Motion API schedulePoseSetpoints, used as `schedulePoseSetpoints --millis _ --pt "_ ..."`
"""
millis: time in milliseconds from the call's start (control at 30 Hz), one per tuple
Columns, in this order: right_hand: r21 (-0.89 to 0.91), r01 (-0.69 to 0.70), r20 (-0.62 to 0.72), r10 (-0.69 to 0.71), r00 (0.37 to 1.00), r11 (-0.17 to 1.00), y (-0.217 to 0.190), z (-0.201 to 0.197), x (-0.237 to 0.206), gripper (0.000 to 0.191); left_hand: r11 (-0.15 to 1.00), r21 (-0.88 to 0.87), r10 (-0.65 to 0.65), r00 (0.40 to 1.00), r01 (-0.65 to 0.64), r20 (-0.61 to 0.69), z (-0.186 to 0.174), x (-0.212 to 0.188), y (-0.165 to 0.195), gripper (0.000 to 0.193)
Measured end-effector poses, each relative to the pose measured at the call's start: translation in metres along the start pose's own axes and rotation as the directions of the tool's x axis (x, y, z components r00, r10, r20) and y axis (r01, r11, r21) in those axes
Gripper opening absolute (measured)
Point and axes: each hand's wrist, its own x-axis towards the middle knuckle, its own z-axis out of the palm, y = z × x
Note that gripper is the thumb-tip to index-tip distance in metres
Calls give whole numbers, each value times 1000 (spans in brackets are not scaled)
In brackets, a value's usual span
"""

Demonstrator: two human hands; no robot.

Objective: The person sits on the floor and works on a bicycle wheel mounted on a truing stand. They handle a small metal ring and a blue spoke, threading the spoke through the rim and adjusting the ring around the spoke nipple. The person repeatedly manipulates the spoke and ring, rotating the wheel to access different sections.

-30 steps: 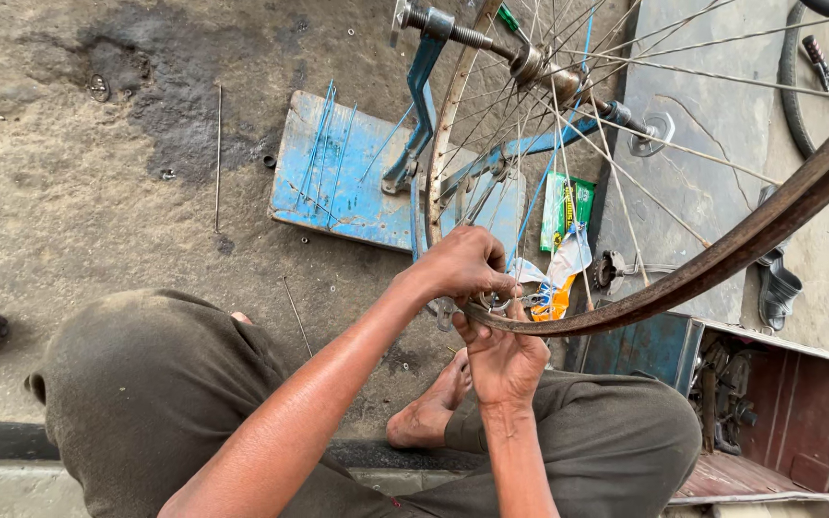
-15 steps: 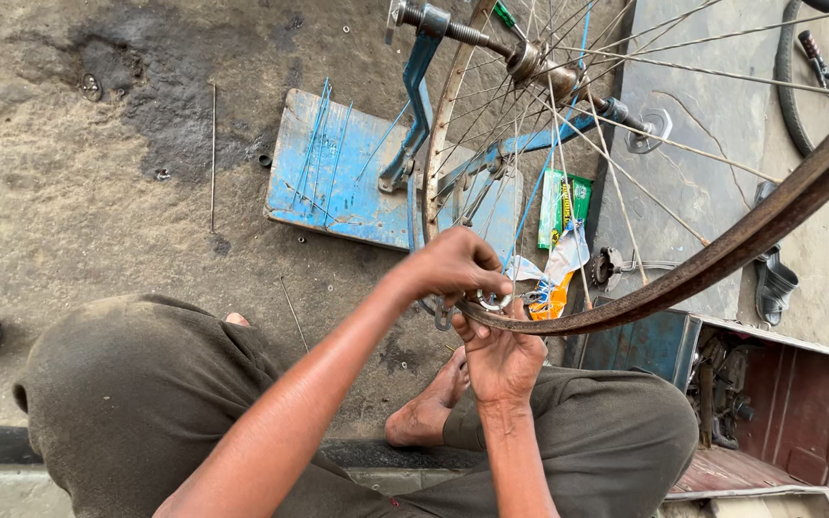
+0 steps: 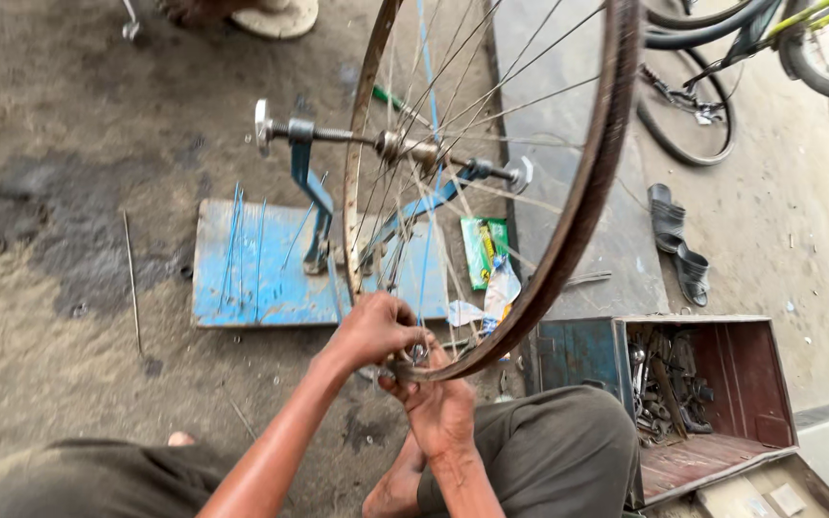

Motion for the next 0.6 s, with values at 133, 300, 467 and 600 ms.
schedulePoseSetpoints --millis 133,300,467,600 --pt "-62 53 103 -46 994 997 4 -7 13 35 971 -231 -25 991 55 132 -18 -8 -7 28" --pt "-64 21 106 -14 994 998 3 -18 19 40 928 -359 -46 985 103 164 -8 -10 -13 25" --pt "-59 -93 -77 88 993 994 1 -30 26 49 989 -131 -68 997 73 48 0 1 3 33" --pt "-101 0 137 14 991 995 6 -39 46 29 920 -349 -127 977 181 172 -13 -10 7 34"
